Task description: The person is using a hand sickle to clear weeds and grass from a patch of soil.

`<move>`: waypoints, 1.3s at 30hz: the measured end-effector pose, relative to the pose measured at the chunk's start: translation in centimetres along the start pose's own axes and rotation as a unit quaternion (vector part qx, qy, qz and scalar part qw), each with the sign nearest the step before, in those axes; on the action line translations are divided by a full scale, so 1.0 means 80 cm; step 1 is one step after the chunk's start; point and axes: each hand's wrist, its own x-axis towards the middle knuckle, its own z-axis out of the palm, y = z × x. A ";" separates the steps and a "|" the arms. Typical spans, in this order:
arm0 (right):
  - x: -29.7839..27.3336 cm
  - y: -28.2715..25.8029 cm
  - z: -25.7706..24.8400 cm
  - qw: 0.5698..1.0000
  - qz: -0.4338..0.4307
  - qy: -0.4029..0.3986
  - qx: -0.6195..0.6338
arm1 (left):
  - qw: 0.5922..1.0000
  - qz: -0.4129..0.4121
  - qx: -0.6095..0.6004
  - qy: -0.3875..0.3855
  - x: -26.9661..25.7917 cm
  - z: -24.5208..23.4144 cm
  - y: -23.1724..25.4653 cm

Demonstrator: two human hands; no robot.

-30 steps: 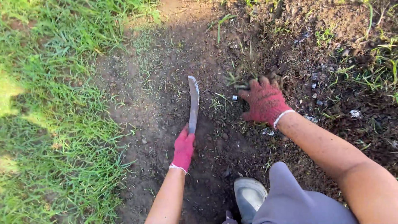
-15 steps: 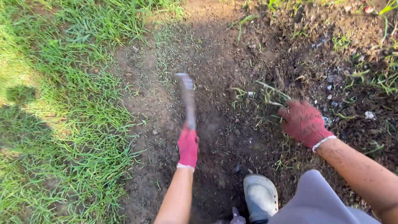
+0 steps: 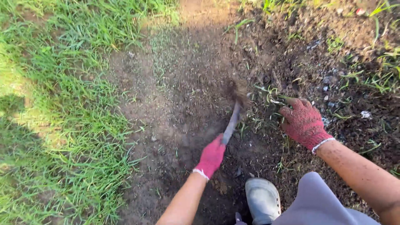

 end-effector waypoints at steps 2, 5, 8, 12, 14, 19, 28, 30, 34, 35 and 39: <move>-0.018 0.011 0.017 0.999 0.023 0.007 0.024 | 0.786 -0.352 -0.500 -0.091 0.025 -0.130 0.042; -0.024 0.009 -0.016 0.997 0.064 -0.035 -0.020 | 0.602 -0.540 -0.585 -0.067 0.097 -0.216 0.003; -0.027 0.017 -0.023 0.997 0.063 -0.025 0.039 | 0.557 -0.574 -0.599 0.037 0.166 -0.277 0.036; -0.015 0.009 -0.040 0.982 0.122 -0.136 0.045 | 0.713 -0.324 -0.576 -0.235 0.138 -0.201 0.076; -0.021 0.009 -0.039 0.986 0.095 -0.120 0.071 | 0.916 -0.136 -0.350 -0.142 0.137 -0.182 0.054; -0.035 -0.004 -0.033 0.980 0.075 -0.181 0.017 | 0.768 -0.416 -0.484 -0.049 0.147 -0.133 0.046; -0.033 0.034 -0.010 0.988 0.058 -0.137 0.037 | 0.595 -0.532 -0.597 -0.077 0.173 -0.253 0.072; -0.024 0.043 -0.010 0.987 0.079 -0.114 0.082 | 0.547 -0.607 -0.576 -0.022 0.163 -0.233 0.102; -0.021 0.075 0.006 0.961 0.222 -0.058 0.153 | 0.879 -0.101 -0.432 -0.175 0.093 -0.165 0.123; -0.031 0.087 0.012 0.961 0.215 -0.012 0.175 | 0.905 -0.032 -0.402 -0.134 0.089 -0.173 0.125; -0.020 0.099 -0.005 0.949 0.267 -0.014 0.167 | 0.872 -0.225 -0.428 -0.075 0.095 -0.163 0.074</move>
